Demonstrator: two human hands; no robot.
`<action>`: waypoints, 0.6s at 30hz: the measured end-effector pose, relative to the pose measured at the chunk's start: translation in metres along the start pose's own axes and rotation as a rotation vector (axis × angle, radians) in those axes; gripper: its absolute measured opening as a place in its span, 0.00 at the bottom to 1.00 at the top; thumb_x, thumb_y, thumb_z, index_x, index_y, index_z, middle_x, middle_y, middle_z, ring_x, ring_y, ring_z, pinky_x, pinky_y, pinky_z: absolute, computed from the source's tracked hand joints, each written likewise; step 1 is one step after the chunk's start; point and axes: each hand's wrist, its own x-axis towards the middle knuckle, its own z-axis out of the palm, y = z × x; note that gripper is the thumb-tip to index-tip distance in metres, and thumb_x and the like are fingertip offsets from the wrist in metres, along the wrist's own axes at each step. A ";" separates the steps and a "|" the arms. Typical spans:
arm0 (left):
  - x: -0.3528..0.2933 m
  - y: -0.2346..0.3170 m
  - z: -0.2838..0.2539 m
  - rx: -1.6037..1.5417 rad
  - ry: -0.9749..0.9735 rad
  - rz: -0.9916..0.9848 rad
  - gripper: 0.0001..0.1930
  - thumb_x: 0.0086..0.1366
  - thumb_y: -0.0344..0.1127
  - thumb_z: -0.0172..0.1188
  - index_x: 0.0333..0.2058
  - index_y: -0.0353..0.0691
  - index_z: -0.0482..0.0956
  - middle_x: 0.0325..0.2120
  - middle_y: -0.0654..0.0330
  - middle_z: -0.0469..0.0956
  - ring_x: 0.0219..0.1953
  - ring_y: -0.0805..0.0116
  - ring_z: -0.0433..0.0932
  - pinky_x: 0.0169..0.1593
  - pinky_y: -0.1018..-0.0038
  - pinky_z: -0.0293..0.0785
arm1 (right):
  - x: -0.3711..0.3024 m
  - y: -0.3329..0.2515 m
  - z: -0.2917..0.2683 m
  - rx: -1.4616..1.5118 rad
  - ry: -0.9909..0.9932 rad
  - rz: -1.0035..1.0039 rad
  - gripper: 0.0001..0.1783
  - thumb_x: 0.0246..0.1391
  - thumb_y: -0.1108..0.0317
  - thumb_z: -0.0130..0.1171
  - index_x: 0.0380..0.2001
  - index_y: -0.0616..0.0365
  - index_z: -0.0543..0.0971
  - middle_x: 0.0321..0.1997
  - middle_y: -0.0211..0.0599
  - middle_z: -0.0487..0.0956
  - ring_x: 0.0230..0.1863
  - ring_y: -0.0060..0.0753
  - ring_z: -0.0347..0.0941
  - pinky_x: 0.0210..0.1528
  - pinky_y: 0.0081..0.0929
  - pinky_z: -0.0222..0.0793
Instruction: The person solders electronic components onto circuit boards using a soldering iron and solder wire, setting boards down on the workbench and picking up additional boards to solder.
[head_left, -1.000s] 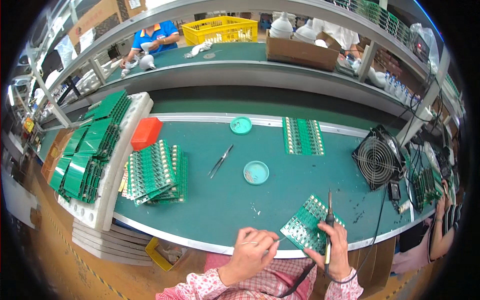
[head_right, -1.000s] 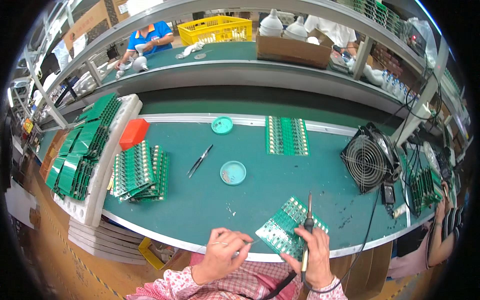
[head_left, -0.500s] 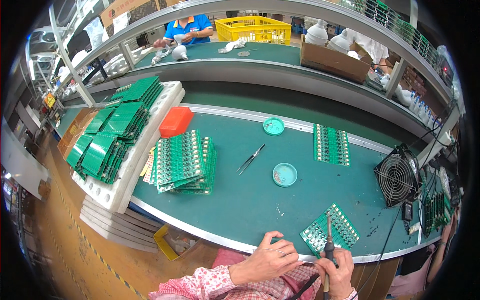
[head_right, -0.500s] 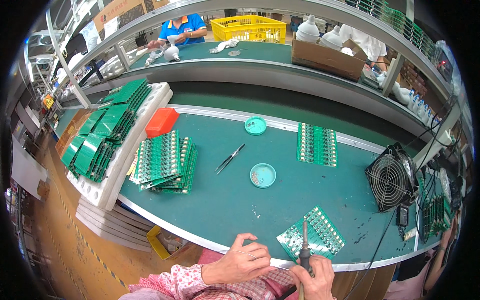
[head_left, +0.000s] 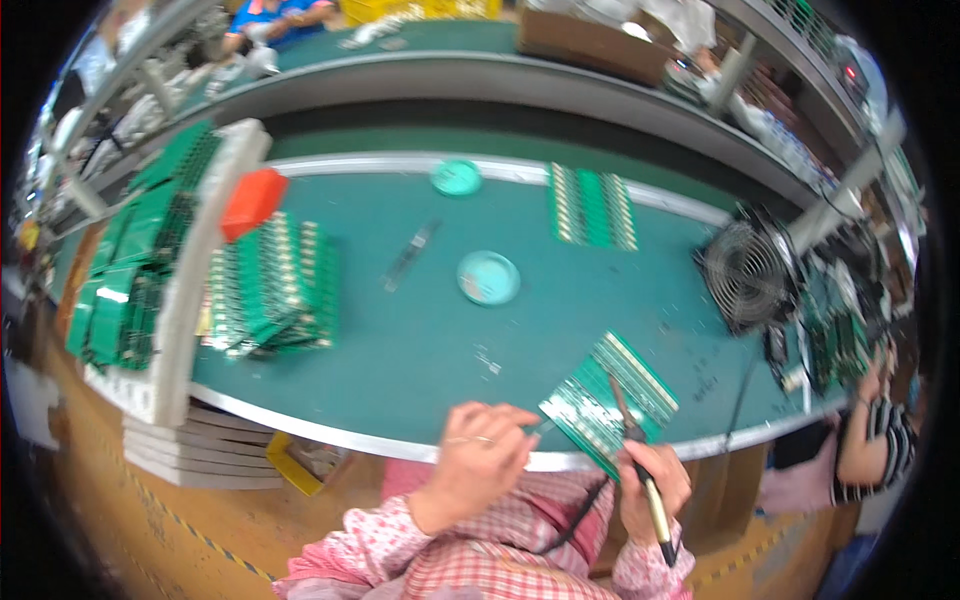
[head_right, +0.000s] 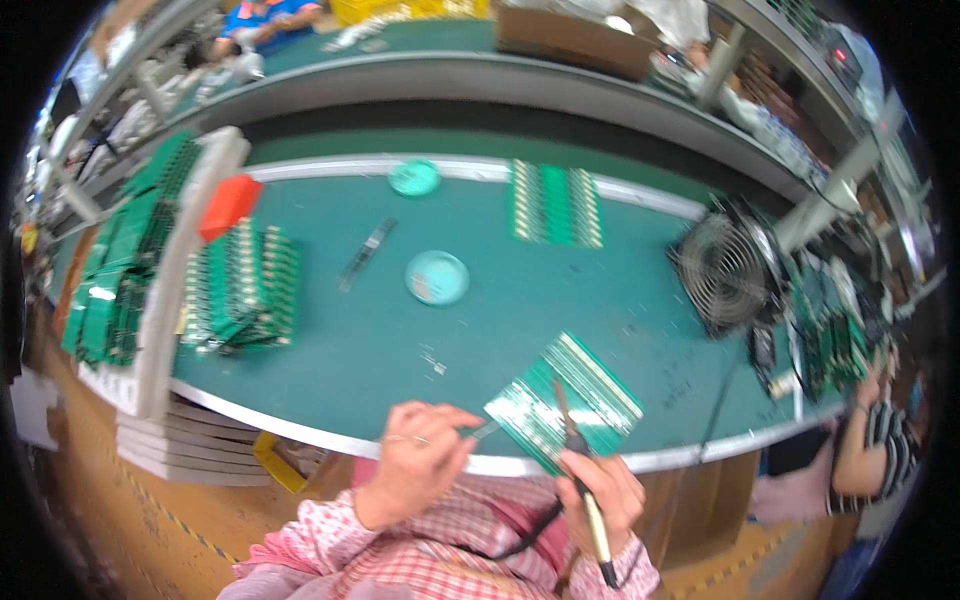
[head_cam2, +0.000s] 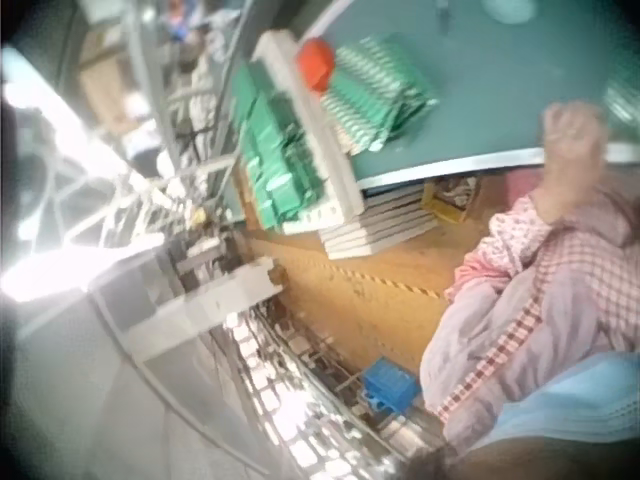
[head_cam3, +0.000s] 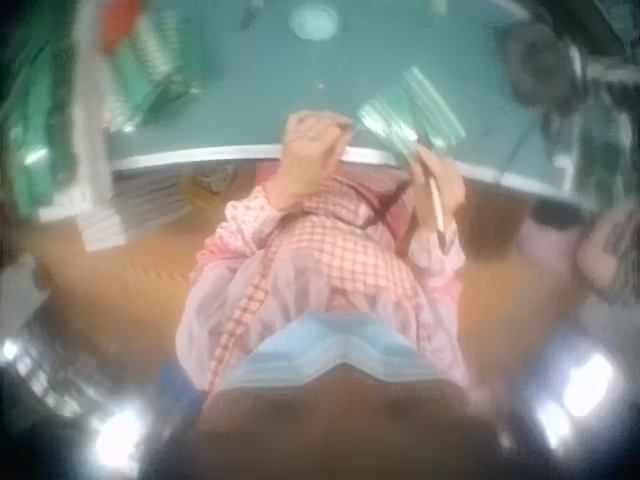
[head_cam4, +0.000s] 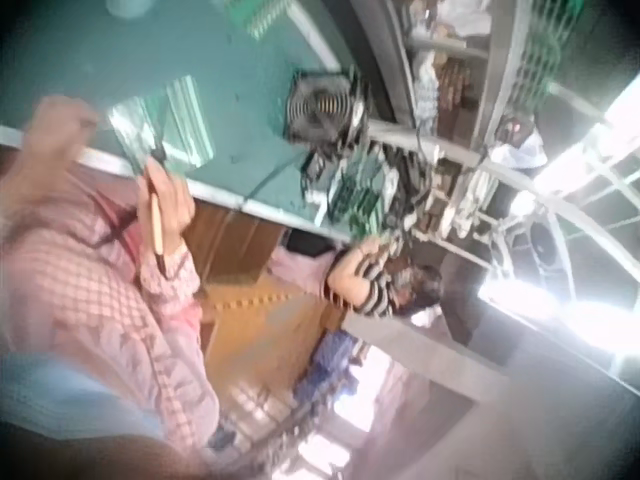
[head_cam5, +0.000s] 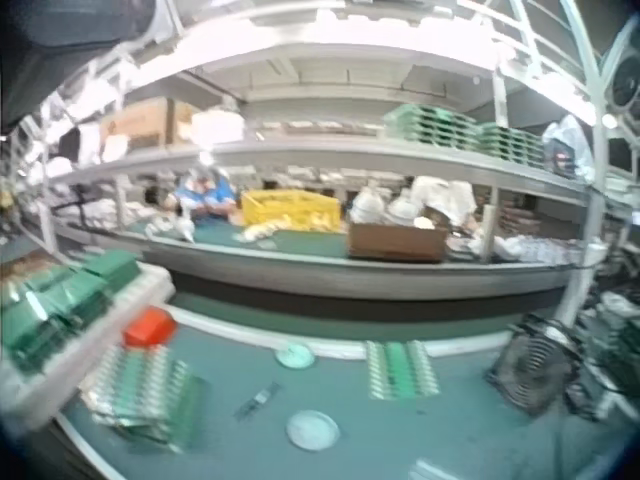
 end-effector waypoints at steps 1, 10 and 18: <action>-0.001 0.000 -0.002 0.027 0.003 -0.008 0.05 0.57 0.27 0.65 0.27 0.39 0.76 0.40 0.64 0.83 0.44 0.64 0.80 0.50 0.62 0.66 | 0.002 -0.001 0.002 0.038 0.013 0.012 0.15 0.47 0.77 0.67 0.41 0.61 0.81 0.29 0.40 0.82 0.26 0.40 0.77 0.30 0.32 0.72; 0.005 0.002 0.004 0.023 -0.031 0.001 0.07 0.56 0.24 0.63 0.24 0.38 0.73 0.43 0.60 0.83 0.45 0.60 0.80 0.50 0.61 0.66 | -0.013 0.001 0.006 0.140 0.116 0.098 0.11 0.47 0.73 0.67 0.34 0.60 0.77 0.20 0.37 0.79 0.17 0.31 0.74 0.21 0.25 0.70; 0.006 0.005 0.011 0.070 -0.011 -0.019 0.07 0.55 0.24 0.64 0.24 0.38 0.73 0.44 0.60 0.82 0.46 0.60 0.80 0.50 0.61 0.65 | 0.003 -0.005 0.010 0.112 0.003 -0.047 0.13 0.44 0.75 0.68 0.34 0.60 0.77 0.21 0.33 0.80 0.17 0.30 0.75 0.19 0.26 0.70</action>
